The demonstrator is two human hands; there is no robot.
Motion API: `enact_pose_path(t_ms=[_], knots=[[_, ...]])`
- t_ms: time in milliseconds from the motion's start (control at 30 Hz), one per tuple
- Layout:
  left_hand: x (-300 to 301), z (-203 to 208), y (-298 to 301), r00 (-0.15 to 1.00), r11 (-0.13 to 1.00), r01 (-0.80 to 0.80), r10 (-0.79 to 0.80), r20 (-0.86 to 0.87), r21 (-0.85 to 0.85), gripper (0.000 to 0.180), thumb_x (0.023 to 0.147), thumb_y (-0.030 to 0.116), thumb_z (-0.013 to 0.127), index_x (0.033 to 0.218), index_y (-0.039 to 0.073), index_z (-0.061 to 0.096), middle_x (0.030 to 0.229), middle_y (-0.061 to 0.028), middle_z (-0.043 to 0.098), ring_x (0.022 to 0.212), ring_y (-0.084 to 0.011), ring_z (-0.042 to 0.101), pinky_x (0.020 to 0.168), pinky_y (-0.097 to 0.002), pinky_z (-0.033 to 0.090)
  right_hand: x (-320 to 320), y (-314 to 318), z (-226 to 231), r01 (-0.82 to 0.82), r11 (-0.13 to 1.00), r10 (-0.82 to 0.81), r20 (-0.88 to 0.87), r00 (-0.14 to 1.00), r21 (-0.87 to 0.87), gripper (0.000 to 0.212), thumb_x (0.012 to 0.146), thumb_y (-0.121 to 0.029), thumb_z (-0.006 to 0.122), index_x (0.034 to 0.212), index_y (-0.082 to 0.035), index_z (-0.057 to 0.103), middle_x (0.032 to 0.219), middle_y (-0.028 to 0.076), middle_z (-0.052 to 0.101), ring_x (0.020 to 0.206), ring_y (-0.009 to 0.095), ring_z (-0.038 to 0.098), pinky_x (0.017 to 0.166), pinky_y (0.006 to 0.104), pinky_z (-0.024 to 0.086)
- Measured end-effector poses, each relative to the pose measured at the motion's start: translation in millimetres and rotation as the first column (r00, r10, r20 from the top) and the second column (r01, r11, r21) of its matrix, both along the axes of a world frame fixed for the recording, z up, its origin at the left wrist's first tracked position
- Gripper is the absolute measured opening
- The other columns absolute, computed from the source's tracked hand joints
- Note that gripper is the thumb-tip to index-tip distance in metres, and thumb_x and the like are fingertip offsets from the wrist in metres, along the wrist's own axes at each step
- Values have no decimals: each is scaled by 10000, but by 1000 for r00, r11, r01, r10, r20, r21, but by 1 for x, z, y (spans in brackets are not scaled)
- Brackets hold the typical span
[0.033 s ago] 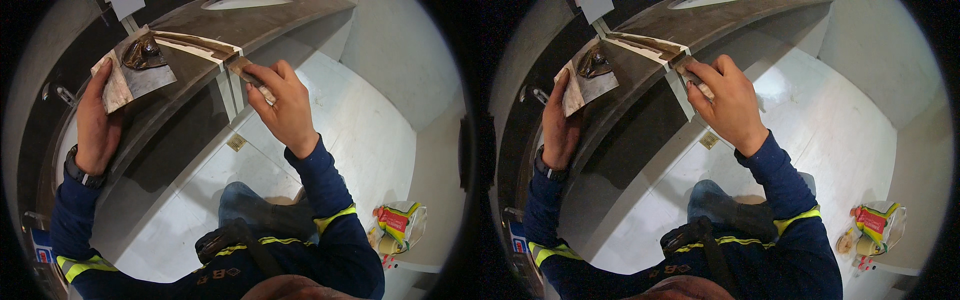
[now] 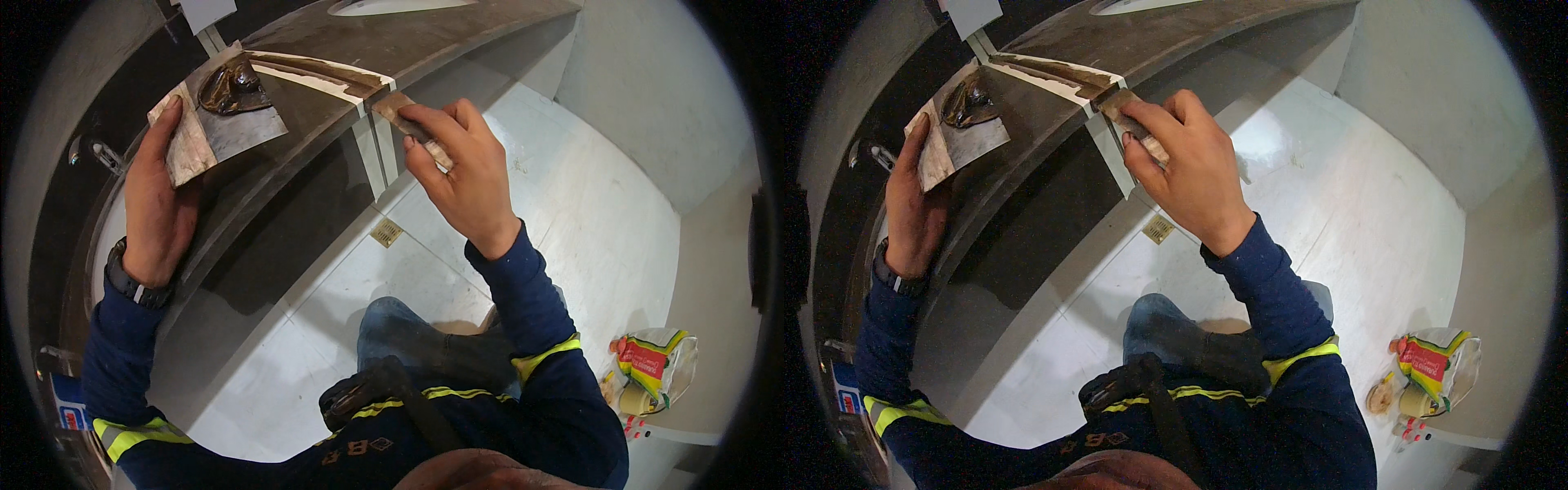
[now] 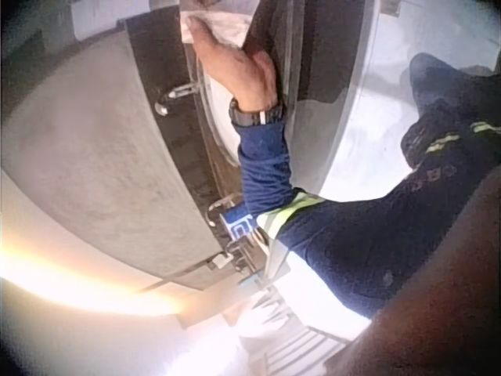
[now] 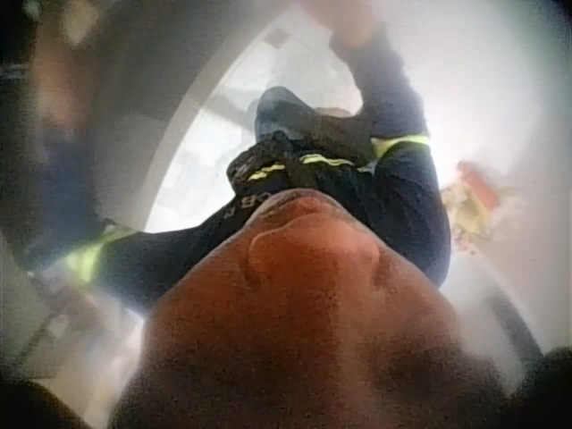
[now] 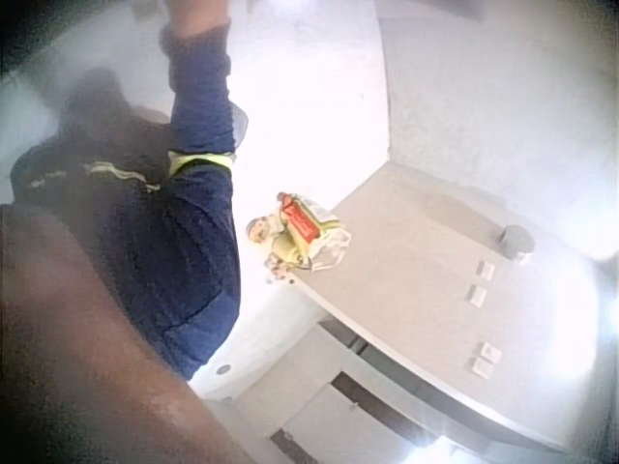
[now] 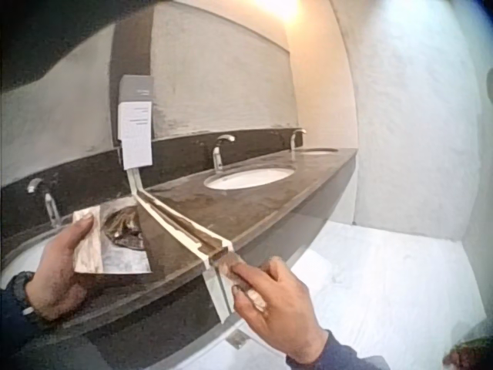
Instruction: The person applies a dark adhesive along a seam on a bathroom countertop using a small metal spatula and a putty knife. They repeatedly scoop adhesive from the putty knife and spread it into the seam between the countertop and wall.
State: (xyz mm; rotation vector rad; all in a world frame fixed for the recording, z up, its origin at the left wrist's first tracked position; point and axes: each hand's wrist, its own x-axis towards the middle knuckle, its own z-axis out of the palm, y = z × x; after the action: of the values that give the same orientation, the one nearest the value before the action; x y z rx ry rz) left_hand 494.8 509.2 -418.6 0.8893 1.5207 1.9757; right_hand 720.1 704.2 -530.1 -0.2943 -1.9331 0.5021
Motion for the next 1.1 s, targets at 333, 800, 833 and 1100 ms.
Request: enact_pose_path(t_ms=[333,800,833,1100], knots=[[-3,2,3,999,999,44,-44,-28,1,333,1019,247,496,1244,12,566,1136,-95,670,1025,-162,659,938,-309,520,-24,11,-24,-53,998,47,-203,978,-25,319,859,-197,683,1153,-71,682,839,93,522,692,197,552,596,323,465],[-5,1,1,999,999,-28,28,-31,-19,378,1038,248,447,1337,25,505,1273,-97,595,1138,-176,600,996,-337,484,-37,16,-37,-14,1000,13,-219,976,-4,339,880,-248,669,1178,-87,679,850,92,518,664,184,531,572,319,461],[-4,1,1,998,999,-40,38,-51,-30,386,1041,243,435,1355,26,491,1295,-99,578,1147,-176,594,1004,-338,480,-38,16,-37,-14,1000,12,-221,975,-4,337,879,-248,668,1177,-91,679,850,92,517,662,184,532,572,321,463],[1,1,-1,989,999,-53,54,-134,9,366,1026,250,487,1302,14,533,1186,-92,638,1066,-161,637,958,-312,510,-35,12,-39,-25,999,21,-186,982,-24,324,871,-238,670,1173,-122,676,859,91,501,664,189,536,576,322,471]])
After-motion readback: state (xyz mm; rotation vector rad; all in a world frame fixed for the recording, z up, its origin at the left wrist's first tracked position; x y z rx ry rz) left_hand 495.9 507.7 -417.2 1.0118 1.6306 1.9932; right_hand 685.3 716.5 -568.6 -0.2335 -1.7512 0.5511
